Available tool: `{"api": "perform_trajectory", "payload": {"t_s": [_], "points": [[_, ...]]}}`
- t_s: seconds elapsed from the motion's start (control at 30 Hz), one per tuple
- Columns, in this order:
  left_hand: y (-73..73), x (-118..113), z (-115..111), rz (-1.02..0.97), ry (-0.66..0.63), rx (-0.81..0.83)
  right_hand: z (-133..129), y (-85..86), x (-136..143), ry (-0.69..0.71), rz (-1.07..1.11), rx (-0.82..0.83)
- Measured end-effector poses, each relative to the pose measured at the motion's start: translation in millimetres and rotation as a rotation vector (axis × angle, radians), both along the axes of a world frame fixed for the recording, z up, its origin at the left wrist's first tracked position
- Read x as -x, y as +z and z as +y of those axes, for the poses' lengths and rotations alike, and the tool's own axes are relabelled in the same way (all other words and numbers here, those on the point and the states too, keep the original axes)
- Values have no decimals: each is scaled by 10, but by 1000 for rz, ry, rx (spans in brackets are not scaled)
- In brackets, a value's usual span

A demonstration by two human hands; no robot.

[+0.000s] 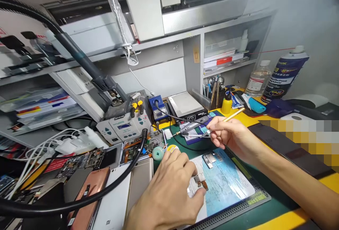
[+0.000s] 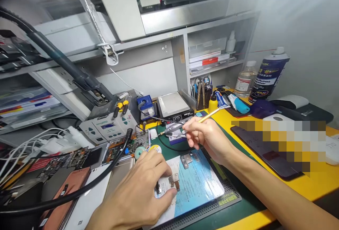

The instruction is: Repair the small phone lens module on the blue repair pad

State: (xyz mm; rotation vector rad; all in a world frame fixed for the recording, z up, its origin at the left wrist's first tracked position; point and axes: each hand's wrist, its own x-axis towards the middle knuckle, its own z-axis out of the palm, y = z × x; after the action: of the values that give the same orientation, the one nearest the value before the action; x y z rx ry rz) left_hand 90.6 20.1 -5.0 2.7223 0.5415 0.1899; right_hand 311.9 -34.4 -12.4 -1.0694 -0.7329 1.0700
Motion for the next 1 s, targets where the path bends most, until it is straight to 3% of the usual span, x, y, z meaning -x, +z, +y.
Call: {"api": "perform_trajectory", "payload": {"t_s": [0.23,0.57,0.77,1.0], "points": [[-37,-1,-12,-24,4,-9,21,-13,-5,1,-2,0],[145,71,117,-332,146,60,-35,11,1,118,-126,-27],[88,42,161,-414,148,65,-29,48,245,296,-340,-25],[101,61,141,-423,140,60,14,153,431,330,-459,-36]]}}
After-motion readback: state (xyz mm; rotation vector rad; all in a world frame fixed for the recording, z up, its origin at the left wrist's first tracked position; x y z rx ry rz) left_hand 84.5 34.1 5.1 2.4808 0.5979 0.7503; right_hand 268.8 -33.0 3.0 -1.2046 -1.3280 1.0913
